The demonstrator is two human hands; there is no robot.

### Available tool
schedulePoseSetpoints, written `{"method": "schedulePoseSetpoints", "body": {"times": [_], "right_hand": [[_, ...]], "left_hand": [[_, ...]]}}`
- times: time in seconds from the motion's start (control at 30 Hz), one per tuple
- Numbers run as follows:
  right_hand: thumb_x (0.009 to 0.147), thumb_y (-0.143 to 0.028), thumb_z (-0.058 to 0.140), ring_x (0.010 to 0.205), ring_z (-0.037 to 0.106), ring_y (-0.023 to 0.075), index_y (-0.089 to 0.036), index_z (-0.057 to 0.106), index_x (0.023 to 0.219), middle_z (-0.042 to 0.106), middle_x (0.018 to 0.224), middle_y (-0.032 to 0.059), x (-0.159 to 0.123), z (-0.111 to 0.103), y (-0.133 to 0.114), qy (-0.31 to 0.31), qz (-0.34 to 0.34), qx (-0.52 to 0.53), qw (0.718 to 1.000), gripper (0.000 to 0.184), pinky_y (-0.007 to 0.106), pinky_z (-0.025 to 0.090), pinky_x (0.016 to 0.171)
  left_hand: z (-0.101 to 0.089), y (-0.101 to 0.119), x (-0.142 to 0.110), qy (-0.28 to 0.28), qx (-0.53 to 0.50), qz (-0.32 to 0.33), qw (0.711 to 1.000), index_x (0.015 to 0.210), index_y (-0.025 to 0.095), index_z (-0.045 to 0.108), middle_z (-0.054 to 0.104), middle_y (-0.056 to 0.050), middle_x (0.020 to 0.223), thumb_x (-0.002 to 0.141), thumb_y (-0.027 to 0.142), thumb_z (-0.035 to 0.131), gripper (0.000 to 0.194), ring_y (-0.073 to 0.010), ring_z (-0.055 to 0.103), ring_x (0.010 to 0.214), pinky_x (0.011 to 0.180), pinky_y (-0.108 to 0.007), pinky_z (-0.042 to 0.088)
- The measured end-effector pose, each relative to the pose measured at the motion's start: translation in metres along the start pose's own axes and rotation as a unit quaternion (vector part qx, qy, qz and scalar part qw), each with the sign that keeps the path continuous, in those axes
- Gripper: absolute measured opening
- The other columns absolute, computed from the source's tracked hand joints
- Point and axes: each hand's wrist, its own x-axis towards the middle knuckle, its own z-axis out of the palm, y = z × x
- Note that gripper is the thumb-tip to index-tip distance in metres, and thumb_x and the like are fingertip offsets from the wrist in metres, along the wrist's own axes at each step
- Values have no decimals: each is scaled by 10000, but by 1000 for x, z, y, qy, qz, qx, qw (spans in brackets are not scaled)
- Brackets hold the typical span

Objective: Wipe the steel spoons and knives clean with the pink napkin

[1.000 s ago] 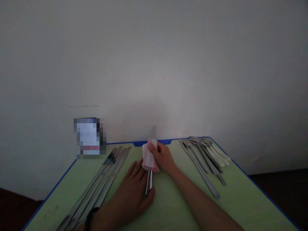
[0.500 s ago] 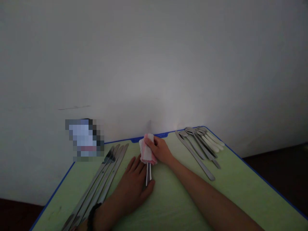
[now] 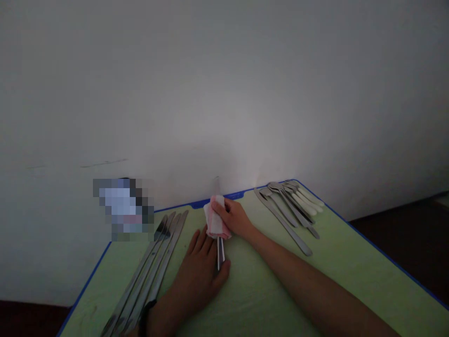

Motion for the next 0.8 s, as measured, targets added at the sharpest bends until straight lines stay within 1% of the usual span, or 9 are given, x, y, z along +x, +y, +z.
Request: {"method": "schedulePoseSetpoints", "body": {"times": [0.1,0.23,0.33,0.43,0.53,0.63,0.7,0.73,0.8], "right_hand": [[827,-536,479,566,451,109,-157,553,686,548,623,2,0,0,0,0,4,6,1000,411,224,333,516],[819,-563,474,563,448,110,-161,544,675,537,609,1,2,0,0,11,9,28,1000,433,221,326,500],[802,-590,477,551,433,107,-168,523,640,511,581,-6,4,0,2,28,16,53,998,455,223,311,488],[757,-640,496,521,413,99,-175,503,603,482,545,-20,7,-2,5,60,46,111,991,490,227,303,474],[701,-702,510,491,424,96,-177,510,599,489,523,-26,11,-5,7,111,103,211,966,535,230,332,465],[660,-725,542,449,450,100,-185,513,636,497,494,-32,12,-8,7,152,163,328,918,541,231,379,445],[662,-709,563,418,457,102,-193,512,664,491,469,-40,12,-12,4,159,195,381,890,519,230,406,428],[673,-701,563,402,455,101,-196,512,672,485,456,-43,12,-13,2,156,207,398,880,507,229,412,416],[702,-693,544,373,446,102,-199,513,676,479,436,-43,11,-17,-1,129,219,418,872,496,224,406,379]], "left_hand": [[-1,1,0,2,-3,-1,1000,1297,114,477,552,-149,1320,906,360,464,462,-308,439,1284,1110,-534,299],[-2,0,0,-3,-13,-3,1000,1329,113,450,524,-153,1354,913,344,457,476,-307,422,1300,1110,-539,298],[1,-3,0,-13,-19,-11,1000,1340,90,444,507,-169,1372,923,328,443,481,-306,417,1307,1109,-540,301],[2,-6,1,-16,-34,-16,999,1359,87,433,484,-170,1394,928,319,432,490,-311,381,1332,1103,-552,302],[0,-6,-1,-19,-89,1,996,1365,142,444,496,-126,1395,935,277,412,452,-286,357,1351,1112,-550,286],[-5,-4,-3,-38,-185,36,981,1351,195,463,505,-85,1394,940,229,394,418,-230,373,1348,1134,-485,283],[-7,-2,-4,-42,-248,43,967,1336,205,474,487,-80,1410,948,229,394,397,-207,384,1340,1136,-442,296],[-9,-2,-4,-42,-278,42,959,1318,206,490,488,-81,1408,953,237,394,379,-200,396,1331,1132,-423,308],[-11,-3,-2,-46,-334,40,941,1265,205,532,521,-82,1375,963,263,399,335,-190,435,1299,1112,-384,342]]}}
